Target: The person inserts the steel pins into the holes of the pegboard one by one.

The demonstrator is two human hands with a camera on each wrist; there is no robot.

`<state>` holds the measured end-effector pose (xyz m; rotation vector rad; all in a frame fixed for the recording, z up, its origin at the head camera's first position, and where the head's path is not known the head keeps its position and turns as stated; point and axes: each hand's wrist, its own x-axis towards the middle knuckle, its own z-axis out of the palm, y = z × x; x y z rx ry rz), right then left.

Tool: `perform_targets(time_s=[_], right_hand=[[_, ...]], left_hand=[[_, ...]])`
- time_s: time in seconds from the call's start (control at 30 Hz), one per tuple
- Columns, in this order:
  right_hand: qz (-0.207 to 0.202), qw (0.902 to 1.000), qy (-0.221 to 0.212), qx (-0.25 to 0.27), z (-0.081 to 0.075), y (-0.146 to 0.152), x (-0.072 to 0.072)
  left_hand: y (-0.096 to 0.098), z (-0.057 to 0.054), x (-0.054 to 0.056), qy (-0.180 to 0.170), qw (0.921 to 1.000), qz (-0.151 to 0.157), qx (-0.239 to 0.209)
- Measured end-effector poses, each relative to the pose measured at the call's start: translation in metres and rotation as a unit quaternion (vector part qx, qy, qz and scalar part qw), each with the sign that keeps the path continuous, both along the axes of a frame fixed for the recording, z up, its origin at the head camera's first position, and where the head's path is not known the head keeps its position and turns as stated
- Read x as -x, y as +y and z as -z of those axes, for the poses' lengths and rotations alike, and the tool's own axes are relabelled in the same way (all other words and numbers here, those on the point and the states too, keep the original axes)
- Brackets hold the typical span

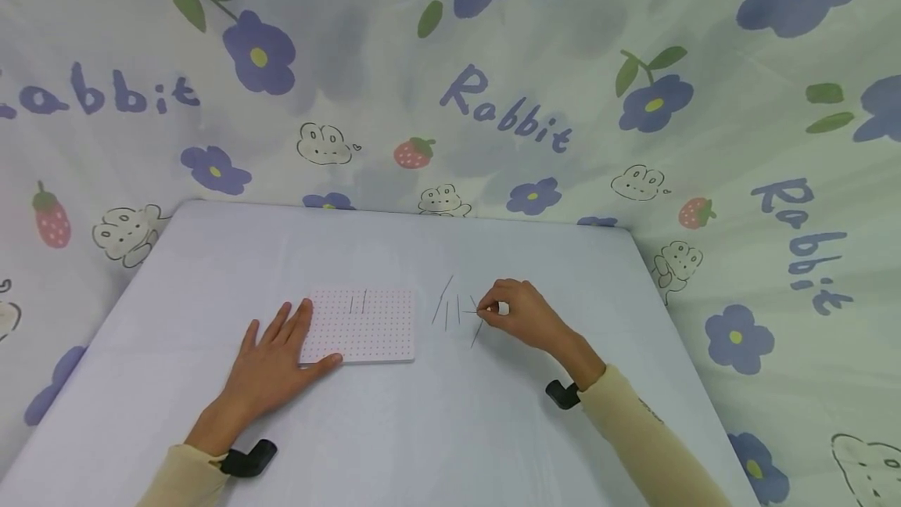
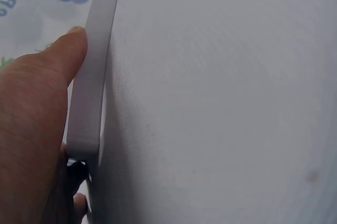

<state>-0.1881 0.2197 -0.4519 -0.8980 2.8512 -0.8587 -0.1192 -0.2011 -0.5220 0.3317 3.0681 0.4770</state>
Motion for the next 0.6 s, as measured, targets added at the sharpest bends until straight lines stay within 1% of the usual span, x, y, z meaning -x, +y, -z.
perform_targets(time_s=[0.3, 0.47, 0.6], right_hand=[[-0.011, 0.9998, -0.009, -0.013, 0.000, -0.027, 0.011], [-0.029, 0.9992, -0.003, -0.029, 0.000, -0.049, 0.019], [-0.043, 0.9979, 0.004, -0.048, 0.002, -0.068, 0.024]], left_hand=[[0.000, 0.003, 0.000, 0.001, 1.0000, 0.003, -0.004], [-0.001, 0.000, 0.000, 0.004, 1.0000, 0.003, -0.003], [-0.001, -0.002, -0.001, 0.000, 1.0000, 0.003, -0.001]])
